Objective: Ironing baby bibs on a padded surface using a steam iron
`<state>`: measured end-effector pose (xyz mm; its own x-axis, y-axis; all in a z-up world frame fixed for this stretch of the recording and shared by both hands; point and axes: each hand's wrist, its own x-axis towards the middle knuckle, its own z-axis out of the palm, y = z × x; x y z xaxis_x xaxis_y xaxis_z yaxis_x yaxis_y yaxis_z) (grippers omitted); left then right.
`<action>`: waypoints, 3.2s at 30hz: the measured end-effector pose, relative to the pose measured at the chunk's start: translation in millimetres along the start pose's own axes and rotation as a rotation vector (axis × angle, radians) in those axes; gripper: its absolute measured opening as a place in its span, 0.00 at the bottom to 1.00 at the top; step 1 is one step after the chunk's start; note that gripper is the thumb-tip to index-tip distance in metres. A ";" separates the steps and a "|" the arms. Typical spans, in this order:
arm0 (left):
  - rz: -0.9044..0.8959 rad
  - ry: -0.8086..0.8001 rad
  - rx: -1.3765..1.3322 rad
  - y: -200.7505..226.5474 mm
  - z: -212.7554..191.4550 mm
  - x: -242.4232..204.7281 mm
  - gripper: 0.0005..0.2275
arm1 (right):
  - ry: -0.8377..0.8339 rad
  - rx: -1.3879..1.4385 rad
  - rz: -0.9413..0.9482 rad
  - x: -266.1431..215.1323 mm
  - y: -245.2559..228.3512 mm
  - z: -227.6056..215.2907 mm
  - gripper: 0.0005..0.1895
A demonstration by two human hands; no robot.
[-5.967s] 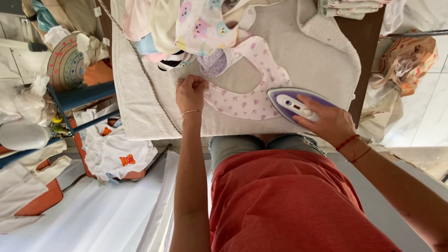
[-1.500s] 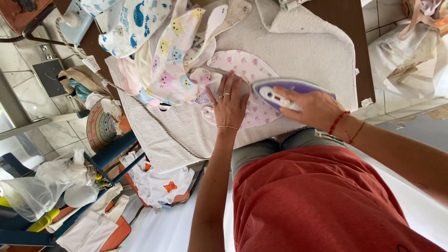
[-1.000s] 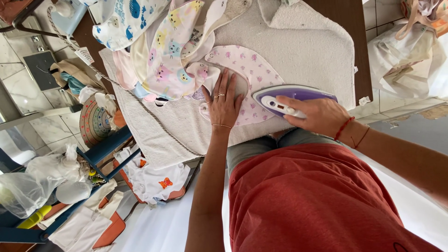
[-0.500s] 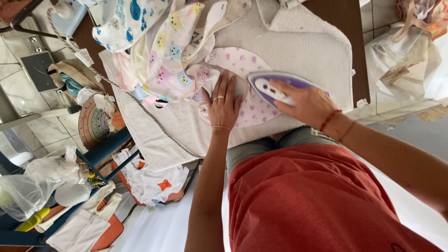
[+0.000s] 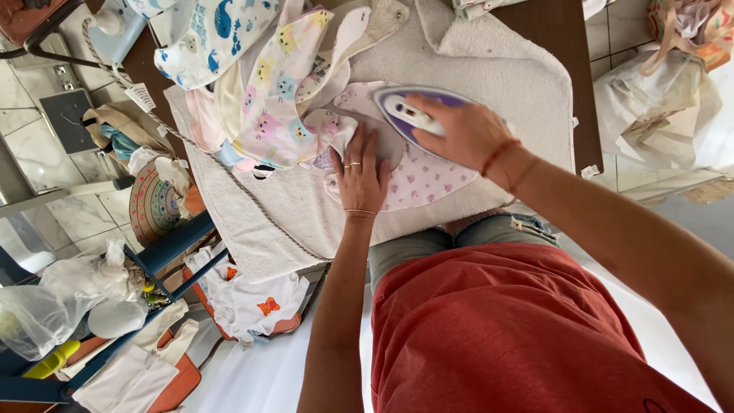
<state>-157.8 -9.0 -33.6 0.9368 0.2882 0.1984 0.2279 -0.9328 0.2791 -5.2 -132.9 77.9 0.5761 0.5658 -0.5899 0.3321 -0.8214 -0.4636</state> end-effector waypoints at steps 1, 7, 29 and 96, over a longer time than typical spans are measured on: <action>0.003 0.002 0.000 1.4 -5.6 2.9 0.19 | 0.004 0.001 0.000 7.1 -6.6 -9.8 0.24; -0.096 -0.005 -0.053 -0.9 -18.0 -1.6 0.17 | -0.022 -0.070 -0.102 19.9 -16.0 -28.3 0.25; -0.927 0.558 -0.481 -55.6 -36.1 -96.0 0.07 | -0.340 -0.187 -0.367 -47.3 -30.9 29.3 0.26; -0.579 0.039 -0.787 27.2 -82.2 27.5 0.03 | 0.772 0.675 -0.211 82.8 177.7 -203.1 0.21</action>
<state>-147.7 -8.7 56.7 0.7233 0.6762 -0.1402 0.3942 -0.2376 0.8878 253.2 -246.5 80.9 0.9541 0.2989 0.0183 0.1324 -0.3664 -0.9210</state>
